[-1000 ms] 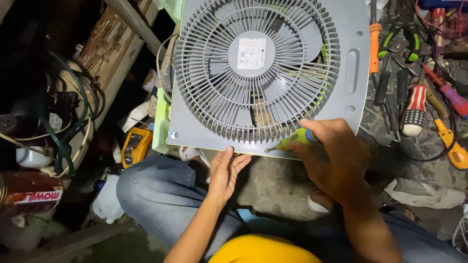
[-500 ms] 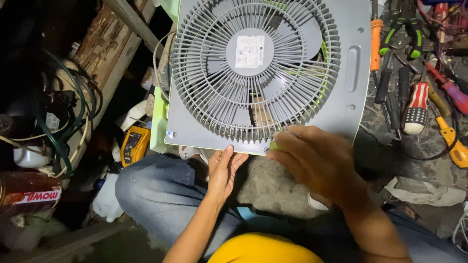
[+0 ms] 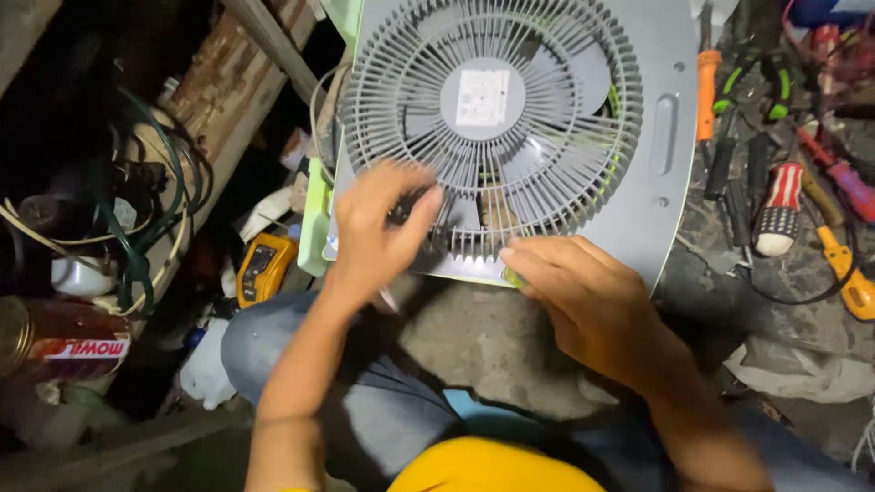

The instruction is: Repairing a box fan by unscrewing the housing with a screwdriver

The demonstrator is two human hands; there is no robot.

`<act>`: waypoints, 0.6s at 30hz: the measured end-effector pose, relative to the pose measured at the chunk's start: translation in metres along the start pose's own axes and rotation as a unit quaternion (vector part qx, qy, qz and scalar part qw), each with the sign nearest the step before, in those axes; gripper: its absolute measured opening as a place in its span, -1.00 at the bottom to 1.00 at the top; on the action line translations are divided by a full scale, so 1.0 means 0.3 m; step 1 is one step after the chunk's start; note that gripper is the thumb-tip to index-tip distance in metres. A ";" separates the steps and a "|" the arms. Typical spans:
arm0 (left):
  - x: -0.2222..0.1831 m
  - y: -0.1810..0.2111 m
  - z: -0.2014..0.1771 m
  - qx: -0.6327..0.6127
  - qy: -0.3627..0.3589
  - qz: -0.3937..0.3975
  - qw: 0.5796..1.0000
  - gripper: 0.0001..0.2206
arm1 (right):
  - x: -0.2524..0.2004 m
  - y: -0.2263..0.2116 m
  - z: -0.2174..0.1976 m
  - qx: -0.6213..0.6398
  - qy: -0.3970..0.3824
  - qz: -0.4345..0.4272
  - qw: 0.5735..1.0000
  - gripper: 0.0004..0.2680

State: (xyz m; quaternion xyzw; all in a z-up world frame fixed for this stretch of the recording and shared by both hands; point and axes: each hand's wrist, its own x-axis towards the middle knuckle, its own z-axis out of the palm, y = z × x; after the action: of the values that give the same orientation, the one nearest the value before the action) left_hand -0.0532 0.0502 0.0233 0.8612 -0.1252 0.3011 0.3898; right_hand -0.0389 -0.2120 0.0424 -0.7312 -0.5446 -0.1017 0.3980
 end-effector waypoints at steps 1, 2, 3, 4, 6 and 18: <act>0.074 -0.045 0.019 0.055 0.001 0.056 0.997 -0.86 | 0.002 -0.005 0.012 -0.037 0.022 0.003 0.999 -0.80; 0.149 -0.091 0.038 0.110 0.001 0.112 0.988 -0.75 | 0.003 -0.009 0.025 -0.075 0.043 0.006 0.996 -0.83; 0.195 -0.162 0.083 0.108 0.004 0.115 0.987 -0.75 | 0.007 -0.015 0.036 -0.079 0.043 0.005 0.996 -0.83; 0.242 -0.234 0.128 0.155 -0.036 0.092 0.983 -0.69 | 0.011 -0.020 0.049 -0.103 0.064 0.001 0.993 -0.84; 0.313 -0.362 0.210 0.201 -0.075 0.065 0.975 -0.61 | 0.020 -0.027 0.068 -0.125 0.081 -0.004 0.989 -0.84; 0.355 -0.490 0.305 0.202 -0.016 0.102 0.974 -0.62 | -0.027 0.059 0.083 -0.050 0.062 0.066 0.995 -0.79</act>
State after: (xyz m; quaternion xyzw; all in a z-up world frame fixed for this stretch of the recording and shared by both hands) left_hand 0.1353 0.0819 -0.0458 0.9095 -0.1552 0.3447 0.1732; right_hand -0.0335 -0.2024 0.0128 -0.7767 -0.4639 -0.1480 0.3996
